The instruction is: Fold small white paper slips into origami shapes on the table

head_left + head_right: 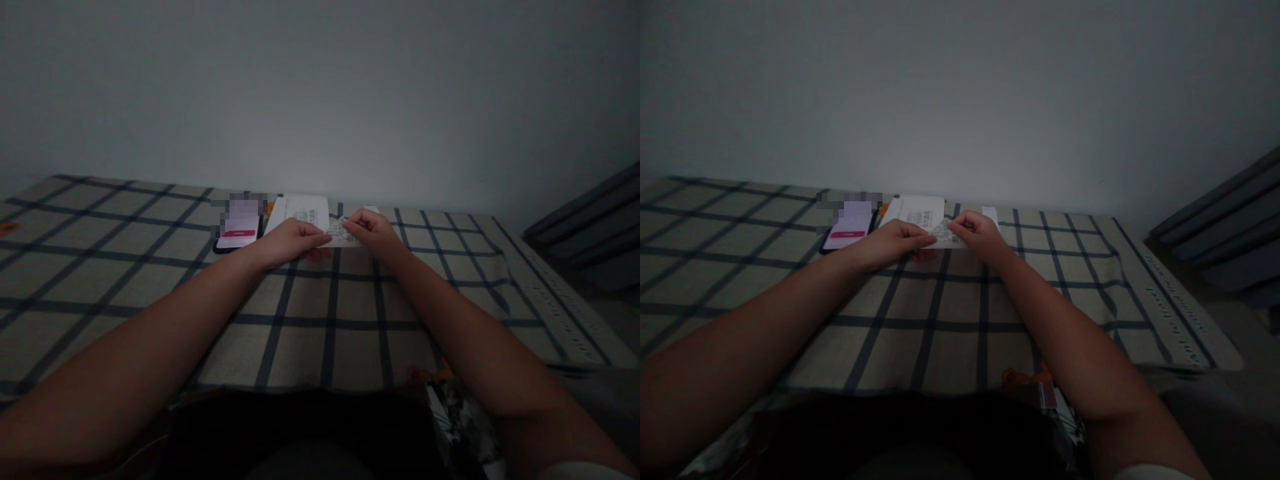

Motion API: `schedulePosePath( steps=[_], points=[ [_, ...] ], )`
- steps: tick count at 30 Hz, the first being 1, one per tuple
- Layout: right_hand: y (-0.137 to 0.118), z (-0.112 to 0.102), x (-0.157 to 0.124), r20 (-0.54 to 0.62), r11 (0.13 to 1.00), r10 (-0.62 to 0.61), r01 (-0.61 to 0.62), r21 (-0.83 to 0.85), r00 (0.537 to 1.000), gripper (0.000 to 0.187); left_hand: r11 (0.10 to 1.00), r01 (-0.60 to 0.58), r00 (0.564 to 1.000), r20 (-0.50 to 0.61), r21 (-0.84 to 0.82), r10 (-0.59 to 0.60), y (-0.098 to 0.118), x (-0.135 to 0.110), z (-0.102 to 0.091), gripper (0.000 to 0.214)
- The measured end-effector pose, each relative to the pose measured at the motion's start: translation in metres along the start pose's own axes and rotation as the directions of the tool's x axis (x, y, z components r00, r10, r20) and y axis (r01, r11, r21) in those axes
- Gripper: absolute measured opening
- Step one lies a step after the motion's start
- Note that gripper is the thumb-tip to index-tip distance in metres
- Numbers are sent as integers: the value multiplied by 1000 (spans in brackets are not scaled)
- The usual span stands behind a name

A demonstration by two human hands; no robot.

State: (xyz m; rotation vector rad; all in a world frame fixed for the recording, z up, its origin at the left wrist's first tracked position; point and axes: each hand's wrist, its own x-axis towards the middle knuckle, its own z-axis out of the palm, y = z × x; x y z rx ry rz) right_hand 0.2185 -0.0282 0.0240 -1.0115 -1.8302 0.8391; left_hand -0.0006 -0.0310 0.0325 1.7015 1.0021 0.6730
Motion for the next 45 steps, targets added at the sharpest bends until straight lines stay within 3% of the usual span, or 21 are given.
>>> schedulePosePath(
  steps=[13,20,30,34,39,45],
  points=[
    [-3,-3,2,-65,999,40,-38,35,997,33,996,-6,996,83,-90,13,-7,4,-5,27],
    [3,-4,5,-76,997,65,-61,48,995,36,980,-47,997,57,-194,59,-10,6,-5,27],
    [1,-3,2,52,996,62,-59,-60,997,37,952,-45,997,52,-303,64,-9,2,-4,21],
    [-1,1,1,151,997,81,-78,-23,985,36,986,-77,995,50,-145,85,-8,1,1,30],
    [-1,1,1,147,995,80,-71,-66,986,34,994,-91,996,-12,56,91,-9,4,2,34],
    [-3,-1,0,166,993,77,-61,-98,983,35,993,-72,997,-13,90,74,-6,2,0,36]
  ],
)
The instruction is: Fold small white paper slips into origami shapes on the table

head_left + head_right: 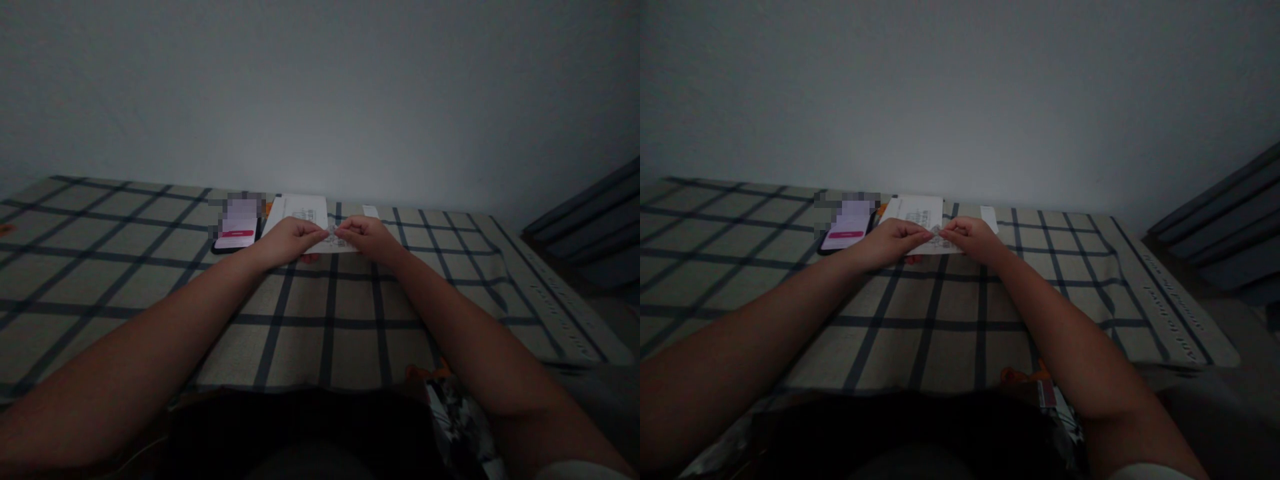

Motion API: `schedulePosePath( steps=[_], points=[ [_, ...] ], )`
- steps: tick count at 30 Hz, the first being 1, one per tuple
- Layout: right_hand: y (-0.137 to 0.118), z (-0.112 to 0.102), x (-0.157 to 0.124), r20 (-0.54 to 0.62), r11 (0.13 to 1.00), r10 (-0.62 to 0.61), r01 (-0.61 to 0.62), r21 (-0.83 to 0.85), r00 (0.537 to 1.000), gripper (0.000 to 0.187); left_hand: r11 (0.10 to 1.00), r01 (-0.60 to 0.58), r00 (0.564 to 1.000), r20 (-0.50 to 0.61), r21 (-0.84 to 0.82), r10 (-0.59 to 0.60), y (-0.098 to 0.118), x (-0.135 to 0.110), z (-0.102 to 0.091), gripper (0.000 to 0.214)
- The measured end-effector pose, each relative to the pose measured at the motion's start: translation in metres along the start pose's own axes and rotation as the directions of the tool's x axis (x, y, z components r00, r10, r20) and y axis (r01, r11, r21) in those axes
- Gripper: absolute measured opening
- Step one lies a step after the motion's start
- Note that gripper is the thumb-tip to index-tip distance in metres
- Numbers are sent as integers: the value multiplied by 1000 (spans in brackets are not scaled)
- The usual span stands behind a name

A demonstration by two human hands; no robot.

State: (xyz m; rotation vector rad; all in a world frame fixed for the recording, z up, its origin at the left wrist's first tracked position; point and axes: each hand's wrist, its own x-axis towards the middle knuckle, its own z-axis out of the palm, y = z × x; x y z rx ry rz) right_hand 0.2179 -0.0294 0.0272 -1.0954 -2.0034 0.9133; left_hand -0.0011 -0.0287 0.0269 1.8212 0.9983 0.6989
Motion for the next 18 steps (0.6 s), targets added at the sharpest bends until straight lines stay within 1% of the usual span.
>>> schedulePosePath(
  steps=[3,7,10,12,15,18],
  points=[
    [0,2,0,32,1000,3,-3,27,999,36,1000,-8,1000,-6,20,8,1,-1,-1,35],
    [1,4,0,50,999,10,-12,48,999,35,999,-4,997,-80,44,8,-2,-1,0,37],
    [2,4,-1,50,998,17,-19,58,999,35,996,-47,993,-101,77,55,-4,0,2,30],
    [3,4,-1,53,998,21,-24,65,998,35,993,-79,991,-104,89,88,-5,0,2,30],
    [3,4,-2,83,997,13,-19,70,996,36,988,-99,992,-70,118,107,-3,-1,2,31],
    [0,4,-3,137,999,-30,23,49,990,34,980,-124,992,19,153,123,-2,-3,2,33]
  ],
)
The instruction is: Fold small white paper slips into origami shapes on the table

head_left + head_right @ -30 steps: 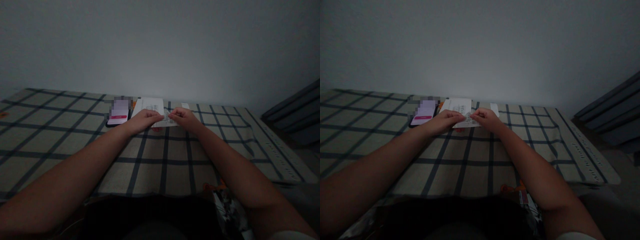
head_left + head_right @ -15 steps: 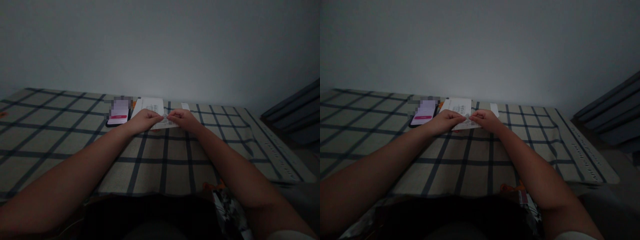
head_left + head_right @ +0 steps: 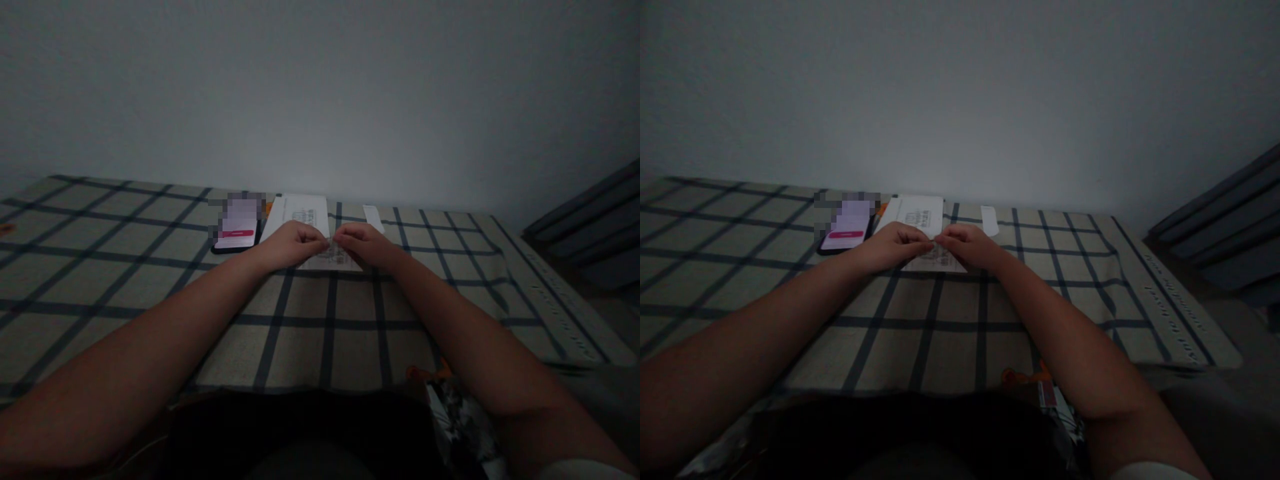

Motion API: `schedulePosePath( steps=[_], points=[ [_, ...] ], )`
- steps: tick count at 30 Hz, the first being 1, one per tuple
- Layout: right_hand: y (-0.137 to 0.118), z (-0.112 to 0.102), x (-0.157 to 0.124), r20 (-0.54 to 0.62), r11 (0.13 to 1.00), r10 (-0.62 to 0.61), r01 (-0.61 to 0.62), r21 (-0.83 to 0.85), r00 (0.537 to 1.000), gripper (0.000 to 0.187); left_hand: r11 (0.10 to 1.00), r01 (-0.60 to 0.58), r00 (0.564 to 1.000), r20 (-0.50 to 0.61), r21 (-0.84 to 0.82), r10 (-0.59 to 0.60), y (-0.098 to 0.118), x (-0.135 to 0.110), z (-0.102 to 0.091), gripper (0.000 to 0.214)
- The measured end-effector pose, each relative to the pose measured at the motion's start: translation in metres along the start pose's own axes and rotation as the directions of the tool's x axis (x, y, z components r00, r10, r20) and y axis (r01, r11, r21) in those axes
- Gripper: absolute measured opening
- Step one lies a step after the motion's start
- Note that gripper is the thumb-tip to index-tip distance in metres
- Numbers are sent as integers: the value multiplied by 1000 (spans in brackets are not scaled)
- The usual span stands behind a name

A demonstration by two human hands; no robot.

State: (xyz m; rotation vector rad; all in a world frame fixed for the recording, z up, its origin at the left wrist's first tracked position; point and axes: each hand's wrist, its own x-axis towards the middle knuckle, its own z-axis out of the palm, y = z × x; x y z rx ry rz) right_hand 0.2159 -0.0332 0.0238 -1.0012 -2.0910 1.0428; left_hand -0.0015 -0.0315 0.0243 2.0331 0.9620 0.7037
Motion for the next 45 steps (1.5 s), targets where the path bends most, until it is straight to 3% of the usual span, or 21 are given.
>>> schedulePosePath(
  steps=[3,9,13,18,21,28,35,40,45],
  points=[
    [-2,0,0,13,994,-62,63,-90,998,28,1000,-5,998,58,20,4,0,0,1,34],
    [-3,3,1,-70,966,-132,112,-232,989,25,998,56,998,11,-16,-56,-5,3,1,31],
    [-1,3,2,-68,970,-148,132,-202,987,26,999,41,999,-9,-10,-41,-5,3,0,31],
    [1,-3,1,-68,1000,5,-6,-22,998,33,1000,-21,1000,-16,-9,21,-5,2,1,29],
    [2,-4,0,-57,1000,21,-21,6,998,32,1000,-18,1000,-24,0,18,-6,3,1,29],
    [3,-4,1,-47,1000,12,-11,20,999,31,1000,-14,998,-62,-23,13,-4,2,1,29],
    [2,-5,2,-65,998,-1,-4,-69,998,37,998,10,958,-287,-65,-28,-3,5,-2,27],
    [1,-5,2,-77,993,3,-12,-115,997,37,989,64,967,-236,-132,-94,0,5,-1,29],
    [3,-5,3,-91,989,-23,9,-149,996,32,996,42,970,-237,-81,-60,-1,5,-1,30]
  ],
)
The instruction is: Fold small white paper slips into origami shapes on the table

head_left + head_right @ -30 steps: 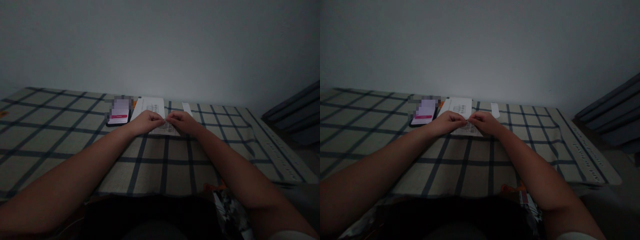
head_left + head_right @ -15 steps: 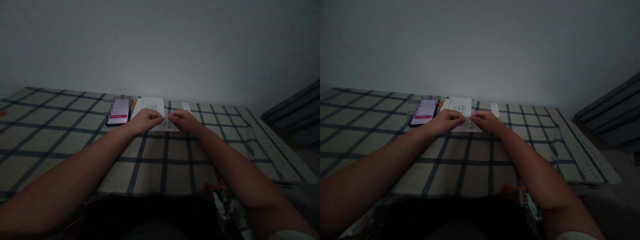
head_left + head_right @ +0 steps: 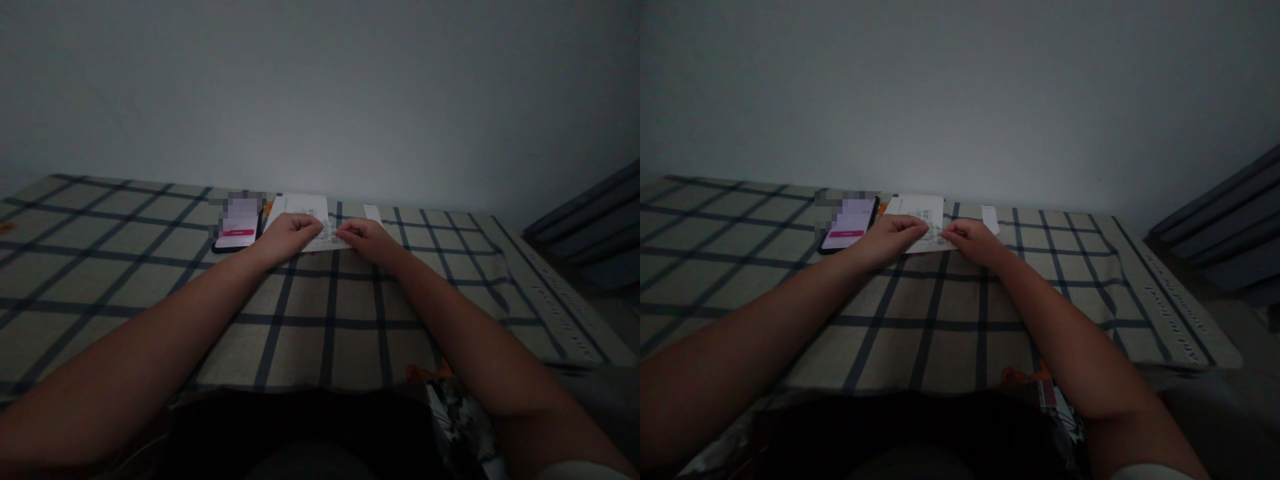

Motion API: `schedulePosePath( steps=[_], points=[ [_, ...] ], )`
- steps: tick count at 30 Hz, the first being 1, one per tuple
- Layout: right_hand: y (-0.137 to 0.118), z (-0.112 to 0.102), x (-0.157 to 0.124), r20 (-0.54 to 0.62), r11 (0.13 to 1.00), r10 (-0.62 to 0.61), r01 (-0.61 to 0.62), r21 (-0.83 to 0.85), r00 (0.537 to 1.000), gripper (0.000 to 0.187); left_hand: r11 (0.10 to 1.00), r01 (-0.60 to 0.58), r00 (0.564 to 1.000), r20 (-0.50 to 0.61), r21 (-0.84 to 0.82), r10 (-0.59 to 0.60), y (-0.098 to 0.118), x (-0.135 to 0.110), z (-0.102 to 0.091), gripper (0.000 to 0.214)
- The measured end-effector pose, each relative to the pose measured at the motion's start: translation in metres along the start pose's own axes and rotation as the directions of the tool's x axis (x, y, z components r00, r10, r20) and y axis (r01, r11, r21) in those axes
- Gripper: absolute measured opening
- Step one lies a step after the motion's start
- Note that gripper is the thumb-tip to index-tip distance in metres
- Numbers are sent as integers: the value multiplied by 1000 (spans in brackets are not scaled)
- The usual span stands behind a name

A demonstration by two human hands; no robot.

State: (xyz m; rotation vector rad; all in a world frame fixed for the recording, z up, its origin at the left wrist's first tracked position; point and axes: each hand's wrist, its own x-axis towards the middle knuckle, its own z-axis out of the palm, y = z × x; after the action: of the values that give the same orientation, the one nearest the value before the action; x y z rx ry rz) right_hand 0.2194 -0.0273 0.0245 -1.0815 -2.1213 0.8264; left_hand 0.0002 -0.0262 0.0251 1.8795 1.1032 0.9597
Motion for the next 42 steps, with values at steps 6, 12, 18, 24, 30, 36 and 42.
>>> schedulePosePath(
  steps=[6,12,18,24,30,36,42],
  points=[
    [1,0,2,-22,1000,-13,12,-23,1000,26,1000,22,999,45,-7,-22,1,0,-1,33],
    [-2,1,2,-15,1000,-19,19,-8,1000,27,999,31,999,15,-8,-31,-1,0,-1,30],
    [-3,2,0,15,999,-37,38,-18,999,29,998,-9,997,75,60,4,2,-2,1,39],
    [-2,-3,-2,-36,992,94,-91,89,995,41,998,-41,992,-114,49,46,1,2,-4,40],
    [-6,-5,-1,-100,996,53,-45,75,994,36,997,-16,986,-166,-70,4,-3,5,-3,40],
    [-2,-1,-2,-106,999,9,-4,47,994,36,973,117,993,14,-201,-117,-2,2,1,43],
    [-2,-2,-3,-38,987,46,-40,155,998,37,995,26,1000,-9,-97,-27,-7,2,-1,48]
  ],
)
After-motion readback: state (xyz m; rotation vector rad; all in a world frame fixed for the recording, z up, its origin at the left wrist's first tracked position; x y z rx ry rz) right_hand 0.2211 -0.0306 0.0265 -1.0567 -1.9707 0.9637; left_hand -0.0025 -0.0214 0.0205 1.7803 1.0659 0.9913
